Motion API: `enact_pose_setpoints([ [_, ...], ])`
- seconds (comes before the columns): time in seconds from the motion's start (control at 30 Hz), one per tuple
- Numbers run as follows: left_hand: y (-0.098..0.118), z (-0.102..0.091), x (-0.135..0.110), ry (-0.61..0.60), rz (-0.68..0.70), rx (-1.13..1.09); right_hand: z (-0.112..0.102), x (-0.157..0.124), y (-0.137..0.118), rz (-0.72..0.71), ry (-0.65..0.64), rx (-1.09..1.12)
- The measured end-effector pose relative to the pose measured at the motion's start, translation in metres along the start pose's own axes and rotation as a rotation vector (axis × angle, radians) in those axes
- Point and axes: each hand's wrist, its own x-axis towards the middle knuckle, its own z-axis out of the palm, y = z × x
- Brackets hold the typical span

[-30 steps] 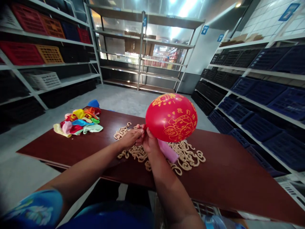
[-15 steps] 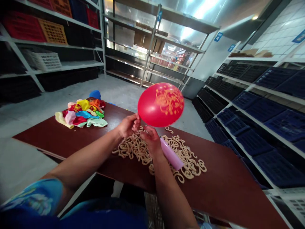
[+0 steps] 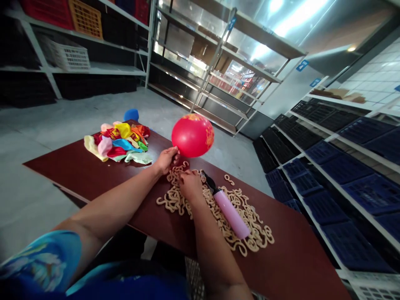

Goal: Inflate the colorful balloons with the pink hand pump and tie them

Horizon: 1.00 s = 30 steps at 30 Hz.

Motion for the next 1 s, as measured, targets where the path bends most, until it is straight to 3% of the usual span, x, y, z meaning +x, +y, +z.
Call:
enact_pose_setpoints([
  [0.1,0.001,0.003,-0.003,-0.014,-0.075,-0.043,0.000,-0.002,0.013,0.074,0.169,0.372],
  [0.27,0.004,0.011,-0.008,-0.134,-0.227,-0.164,-0.012,-0.005,0.028,0.462,0.463,1.075],
  [0.33,0.004,0.013,-0.009,-0.154,-0.249,-0.163,-0.017,-0.004,0.026,0.435,0.533,1.248],
  [0.43,0.002,0.016,-0.011,-0.160,-0.244,-0.151,-0.023,-0.005,0.020,0.311,0.687,1.322],
  [0.6,-0.001,0.018,-0.015,-0.198,-0.239,-0.066,-0.030,-0.011,0.017,0.205,0.821,1.088],
  [0.67,-0.005,0.018,-0.015,-0.231,-0.253,-0.035,-0.032,-0.014,0.018,0.151,0.727,0.854],
  [0.77,-0.012,0.017,-0.015,-0.266,-0.247,0.021,-0.031,-0.015,0.022,-0.008,0.409,0.467],
  [0.83,-0.017,0.017,-0.015,-0.255,-0.212,0.064,-0.029,-0.013,0.025,-0.090,0.278,0.296],
  [1.0,-0.028,0.016,-0.016,-0.257,-0.146,0.331,-0.022,-0.012,0.033,-0.120,0.217,0.062],
])
